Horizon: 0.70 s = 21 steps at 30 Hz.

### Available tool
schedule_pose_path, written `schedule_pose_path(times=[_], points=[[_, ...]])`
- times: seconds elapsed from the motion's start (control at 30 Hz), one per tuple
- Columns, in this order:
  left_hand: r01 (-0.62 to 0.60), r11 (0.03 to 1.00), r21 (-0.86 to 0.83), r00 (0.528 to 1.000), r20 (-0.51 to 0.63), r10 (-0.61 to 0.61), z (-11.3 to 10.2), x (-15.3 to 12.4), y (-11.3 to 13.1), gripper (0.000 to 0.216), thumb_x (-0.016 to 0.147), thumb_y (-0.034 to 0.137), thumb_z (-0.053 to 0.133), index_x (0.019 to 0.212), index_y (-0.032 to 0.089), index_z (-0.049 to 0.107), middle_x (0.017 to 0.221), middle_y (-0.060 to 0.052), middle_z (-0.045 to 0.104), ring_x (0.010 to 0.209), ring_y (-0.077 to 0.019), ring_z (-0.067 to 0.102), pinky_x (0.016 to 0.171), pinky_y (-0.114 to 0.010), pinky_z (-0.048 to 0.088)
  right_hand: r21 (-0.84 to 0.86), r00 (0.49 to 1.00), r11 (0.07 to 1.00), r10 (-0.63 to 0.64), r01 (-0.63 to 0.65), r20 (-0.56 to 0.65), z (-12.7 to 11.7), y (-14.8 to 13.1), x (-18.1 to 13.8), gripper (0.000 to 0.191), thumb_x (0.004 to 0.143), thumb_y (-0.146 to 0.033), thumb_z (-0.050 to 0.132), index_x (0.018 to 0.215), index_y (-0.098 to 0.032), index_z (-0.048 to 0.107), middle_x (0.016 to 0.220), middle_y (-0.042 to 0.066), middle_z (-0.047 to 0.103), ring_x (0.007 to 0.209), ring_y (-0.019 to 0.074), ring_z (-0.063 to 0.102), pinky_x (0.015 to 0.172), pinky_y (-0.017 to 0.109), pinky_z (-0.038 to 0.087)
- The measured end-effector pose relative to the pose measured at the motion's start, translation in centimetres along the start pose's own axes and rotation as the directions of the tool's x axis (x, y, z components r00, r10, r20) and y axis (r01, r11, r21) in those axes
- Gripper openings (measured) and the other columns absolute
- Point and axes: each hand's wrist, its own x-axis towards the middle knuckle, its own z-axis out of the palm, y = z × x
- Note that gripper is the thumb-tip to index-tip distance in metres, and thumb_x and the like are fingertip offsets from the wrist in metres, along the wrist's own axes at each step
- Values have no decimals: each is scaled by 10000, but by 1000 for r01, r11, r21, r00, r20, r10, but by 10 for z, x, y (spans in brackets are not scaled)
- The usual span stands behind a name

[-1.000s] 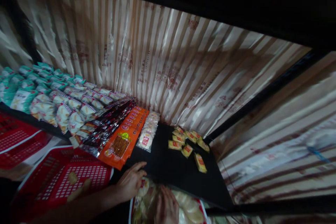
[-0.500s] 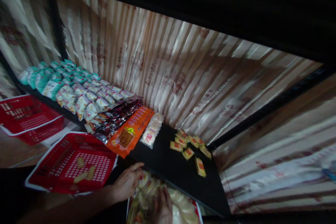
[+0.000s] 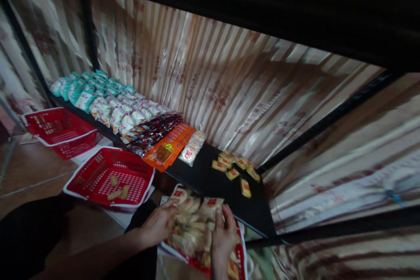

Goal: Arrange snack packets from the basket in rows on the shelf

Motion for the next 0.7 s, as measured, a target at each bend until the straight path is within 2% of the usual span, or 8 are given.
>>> schedule_pose_path(times=[0.13,0.23,0.3,0.37,0.43,0.57,0.63,0.7], points=[[10,998,-57,998,-61,-14,14,-23,14,427,747,35,384,1104,139,594,1316,-102,502,1200,-191,485,1031,-293,373,340,977,918,213,-205,16,-14,-34,-14,607,589,-472,709,1105,-171,602,1155,91,625,1051,236,572,951,391,424],[32,994,-106,993,-111,-44,24,-36,26,530,754,67,405,1282,92,443,1371,-132,441,1289,-197,375,1085,-335,302,510,936,785,305,-352,177,-27,-57,-34,568,556,-387,738,1070,-182,612,990,54,684,922,210,629,843,355,499],[38,988,-147,989,-139,-58,30,-44,34,583,775,113,419,1351,70,340,1407,-149,387,1316,-204,327,1096,-361,282,520,912,750,309,-408,270,-38,-64,-48,505,550,-344,730,1022,-191,633,947,39,693,892,198,641,792,317,522],[15,985,-171,987,-158,-42,35,-52,42,634,774,132,437,1384,68,278,1444,-154,323,1347,-217,262,1106,-389,259,464,898,778,292,-423,329,-49,-66,-63,430,564,-315,703,976,-200,655,999,39,685,931,198,634,775,289,528],[-22,982,-187,986,-165,-9,38,-61,49,665,738,96,450,1384,93,291,1463,-138,289,1364,-224,216,1112,-409,240,397,880,815,261,-421,397,-59,-64,-76,358,586,-301,672,929,-197,674,1061,49,671,988,211,617,792,298,525],[-35,958,-285,982,-190,-21,40,-81,57,653,675,17,430,1309,170,420,1373,-78,437,1290,-186,361,1071,-367,326,356,801,787,271,-504,534,-71,-64,-98,329,569,-291,674,877,-177,686,984,68,698,967,254,629,800,370,523],[-17,944,-329,979,-198,-51,42,-91,59,566,676,16,441,1212,183,512,1270,-61,527,1199,-171,460,1025,-339,386,354,766,755,290,-552,574,-73,-66,-107,337,545,-277,689,866,-174,685,930,65,710,932,256,641,786,374,525],[8,936,-352,976,-202,-84,43,-99,61,459,683,16,453,1091,183,585,1175,-53,579,1122,-162,517,985,-316,421,352,755,747,293,-563,586,-75,-67,-115,326,545,-280,694,853,-173,687,900,63,714,913,247,648,782,365,525]])
